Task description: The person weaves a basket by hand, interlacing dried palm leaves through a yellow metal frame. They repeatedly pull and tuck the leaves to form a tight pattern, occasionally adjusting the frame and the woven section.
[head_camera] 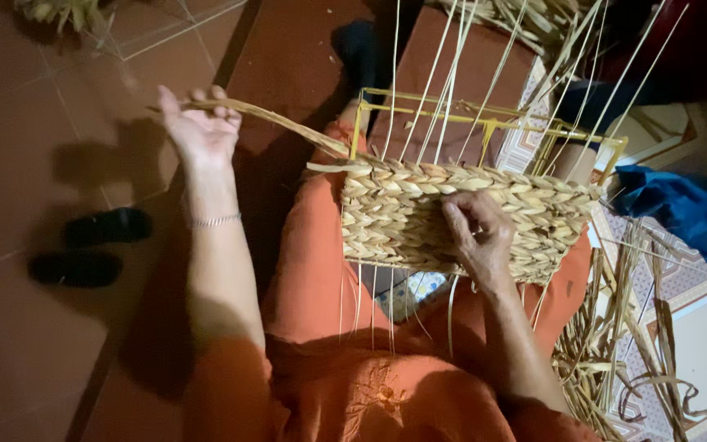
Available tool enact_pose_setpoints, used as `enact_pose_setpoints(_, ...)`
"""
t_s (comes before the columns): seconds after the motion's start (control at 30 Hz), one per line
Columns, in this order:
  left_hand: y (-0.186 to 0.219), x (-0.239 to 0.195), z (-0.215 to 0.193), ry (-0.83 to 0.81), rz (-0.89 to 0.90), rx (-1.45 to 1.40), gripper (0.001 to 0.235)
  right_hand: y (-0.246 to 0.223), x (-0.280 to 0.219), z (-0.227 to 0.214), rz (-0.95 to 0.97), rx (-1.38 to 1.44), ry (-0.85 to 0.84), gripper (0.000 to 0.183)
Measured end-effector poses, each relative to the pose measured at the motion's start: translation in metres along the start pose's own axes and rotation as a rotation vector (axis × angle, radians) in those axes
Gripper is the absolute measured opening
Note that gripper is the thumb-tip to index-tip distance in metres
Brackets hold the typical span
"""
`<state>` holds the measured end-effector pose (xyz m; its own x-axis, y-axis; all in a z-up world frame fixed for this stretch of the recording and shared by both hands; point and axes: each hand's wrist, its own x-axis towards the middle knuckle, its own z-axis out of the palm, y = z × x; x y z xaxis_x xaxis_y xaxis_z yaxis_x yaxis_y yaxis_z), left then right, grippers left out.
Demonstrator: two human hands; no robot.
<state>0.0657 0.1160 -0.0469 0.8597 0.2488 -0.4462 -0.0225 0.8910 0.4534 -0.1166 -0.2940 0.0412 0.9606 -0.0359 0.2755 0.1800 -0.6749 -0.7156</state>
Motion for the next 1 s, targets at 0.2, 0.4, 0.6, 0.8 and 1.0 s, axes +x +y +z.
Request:
enact_pose_setpoints(0.2,-0.014,-0.168,0.06,-0.689,0.406,0.31,0.05,-0.02,0.006,0.014,0.141,0.41,-0.09,0.018)
enact_pose_setpoints(0.4,-0.08,-0.253,0.062,-1.358,0.6,0.783,0.013,-0.047,0.058,0.034,0.583,0.597,-0.592,0.042)
enact_pose_setpoints(0.6,-0.107,-0.259,0.025,-1.314,0.609,1.023,0.047,-0.048,0.084,0.018,-0.182,0.251,-0.448,0.031)
enact_pose_setpoints(0.8,-0.093,-0.19,-0.001,-0.453,-0.307,0.503,0.04,-0.058,0.093,-0.007,-0.116,-0.33,-0.432,0.021)
enact_pose_setpoints(1.0,-0.113,-0.16,-0.001,-0.419,-0.328,0.3,0.018,-0.061,0.088,-0.027,0.045,-0.226,-0.465,0.022)
